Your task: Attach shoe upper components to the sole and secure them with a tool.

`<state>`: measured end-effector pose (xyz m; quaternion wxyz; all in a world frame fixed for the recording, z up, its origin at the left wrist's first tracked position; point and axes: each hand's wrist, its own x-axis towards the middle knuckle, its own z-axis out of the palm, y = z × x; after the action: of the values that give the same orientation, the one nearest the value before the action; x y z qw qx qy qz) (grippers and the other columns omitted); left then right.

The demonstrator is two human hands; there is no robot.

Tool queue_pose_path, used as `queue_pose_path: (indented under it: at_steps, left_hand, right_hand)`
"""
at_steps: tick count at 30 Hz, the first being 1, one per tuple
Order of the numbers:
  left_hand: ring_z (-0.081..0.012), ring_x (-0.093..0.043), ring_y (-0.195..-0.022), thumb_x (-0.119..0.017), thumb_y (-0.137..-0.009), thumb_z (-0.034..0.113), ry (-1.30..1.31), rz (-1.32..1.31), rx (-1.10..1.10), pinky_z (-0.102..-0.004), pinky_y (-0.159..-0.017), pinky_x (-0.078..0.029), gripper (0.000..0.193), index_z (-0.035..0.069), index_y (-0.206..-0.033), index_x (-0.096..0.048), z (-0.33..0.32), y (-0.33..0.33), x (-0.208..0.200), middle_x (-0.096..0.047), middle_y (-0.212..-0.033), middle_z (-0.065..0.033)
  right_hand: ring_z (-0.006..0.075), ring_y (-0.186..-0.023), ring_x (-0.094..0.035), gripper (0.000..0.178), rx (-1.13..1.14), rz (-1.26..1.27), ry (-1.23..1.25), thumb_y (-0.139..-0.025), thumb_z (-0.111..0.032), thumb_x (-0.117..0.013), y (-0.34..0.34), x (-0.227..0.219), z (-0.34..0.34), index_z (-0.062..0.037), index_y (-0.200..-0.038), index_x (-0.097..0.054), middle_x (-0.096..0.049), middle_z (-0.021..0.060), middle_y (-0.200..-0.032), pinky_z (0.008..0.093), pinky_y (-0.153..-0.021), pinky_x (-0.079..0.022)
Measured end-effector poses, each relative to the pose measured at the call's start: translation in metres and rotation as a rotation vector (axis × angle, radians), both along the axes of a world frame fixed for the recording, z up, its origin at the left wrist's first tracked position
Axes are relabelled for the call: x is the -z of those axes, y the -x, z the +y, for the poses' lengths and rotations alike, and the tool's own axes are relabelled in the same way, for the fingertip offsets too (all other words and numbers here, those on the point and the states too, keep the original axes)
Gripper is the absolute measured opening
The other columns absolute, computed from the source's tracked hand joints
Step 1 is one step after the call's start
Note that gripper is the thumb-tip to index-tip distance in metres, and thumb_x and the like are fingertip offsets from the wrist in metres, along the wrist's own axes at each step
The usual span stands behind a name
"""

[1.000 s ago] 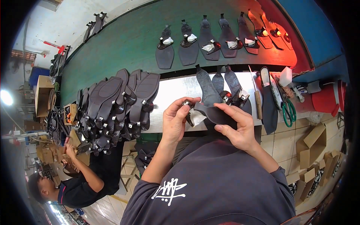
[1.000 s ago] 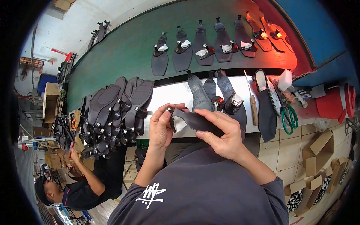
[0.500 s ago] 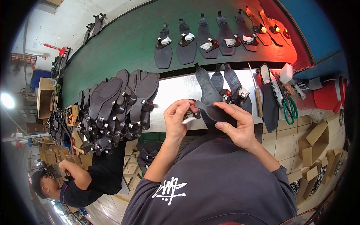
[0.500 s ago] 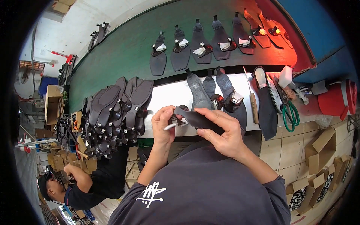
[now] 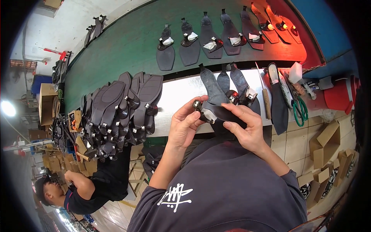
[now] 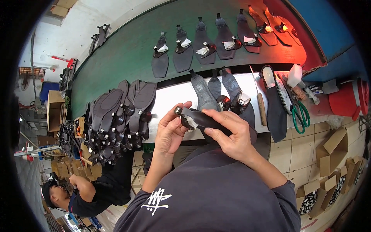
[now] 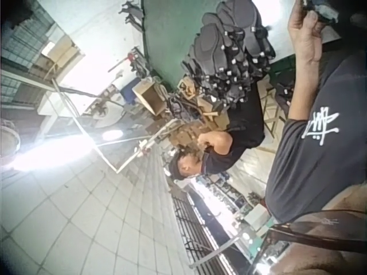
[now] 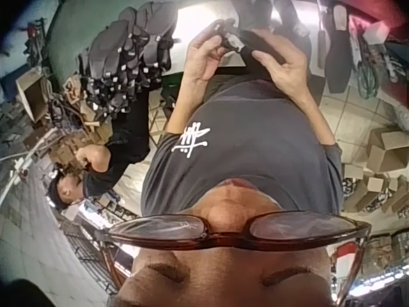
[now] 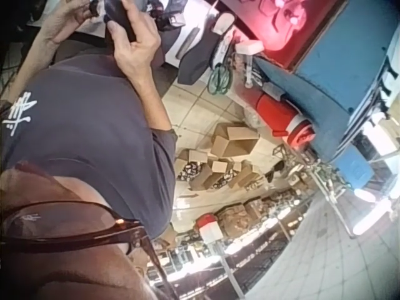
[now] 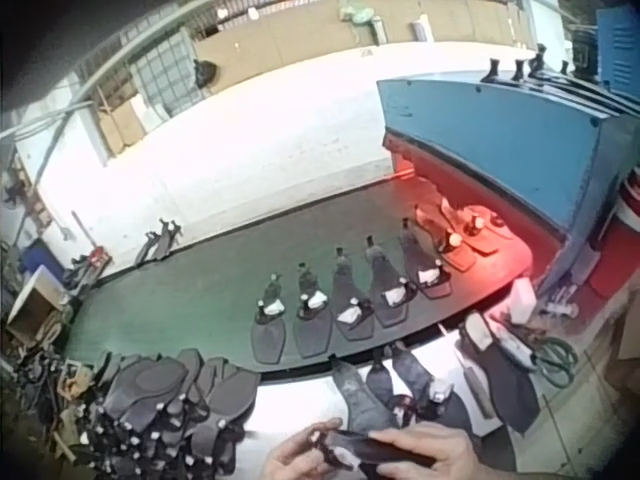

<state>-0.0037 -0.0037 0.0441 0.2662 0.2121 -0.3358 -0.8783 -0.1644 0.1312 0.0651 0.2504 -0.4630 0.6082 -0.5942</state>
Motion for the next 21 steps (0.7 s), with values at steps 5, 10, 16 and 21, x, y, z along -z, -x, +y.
queue_pose_path:
  at_steps: [5, 10, 16, 21]
  left_hand:
    - [-0.0223, -0.062, -0.108, -0.063, -0.088, 0.003, -0.007, -0.012, -0.028, -0.0364, -0.087, -0.057, 0.037, 0.001, -0.125, -0.058, 0.0001, -0.0045, 0.0073, -0.056, -0.131, -0.0172]
    - [-0.0227, -0.061, -0.11, -0.065, -0.086, 0.0, 0.002, 0.013, -0.051, -0.0357, -0.089, -0.055, 0.037, 0.002, -0.122, -0.06, 0.0018, -0.0026, 0.0088, -0.056, -0.131, -0.0175]
    - [-0.0225, -0.06, -0.112, -0.066, -0.082, -0.002, 0.006, 0.02, -0.064, -0.0337, -0.09, -0.054, 0.037, 0.003, -0.119, -0.063, 0.0033, -0.0005, 0.0094, -0.053, -0.134, -0.0189]
    - [-0.0227, -0.06, -0.113, -0.066, -0.082, -0.003, -0.02, 0.034, -0.068, -0.0332, -0.091, -0.053, 0.037, 0.003, -0.118, -0.064, 0.0037, 0.0007, 0.0101, -0.052, -0.135, -0.0193]
  right_hand:
    - [0.0203, -0.081, -0.062, 0.042, -0.009, 0.005, 0.006, -0.075, -0.002, -0.071, -0.0019, -0.0016, 0.0004, -0.003, -0.116, -0.066, -0.069, 0.0107, -0.09, 0.0303, -0.077, -0.047]
    - [0.0206, -0.081, -0.063, 0.042, -0.021, 0.006, 0.022, -0.074, -0.002, -0.072, -0.0035, 0.0005, -0.0001, -0.0037, -0.116, -0.067, -0.07, 0.0105, -0.091, 0.0305, -0.077, -0.047]
    - [0.021, -0.081, -0.063, 0.042, -0.031, -0.009, 0.021, -0.074, -0.003, -0.072, -0.0037, 0.0028, -0.0005, -0.0038, -0.116, -0.066, -0.07, 0.0106, -0.093, 0.031, -0.078, -0.047]
    - [0.0214, -0.082, -0.063, 0.042, -0.035, -0.012, 0.039, -0.074, -0.004, -0.073, -0.0034, 0.0032, -0.0011, -0.0036, -0.116, -0.066, -0.07, 0.0108, -0.094, 0.0311, -0.078, -0.048]
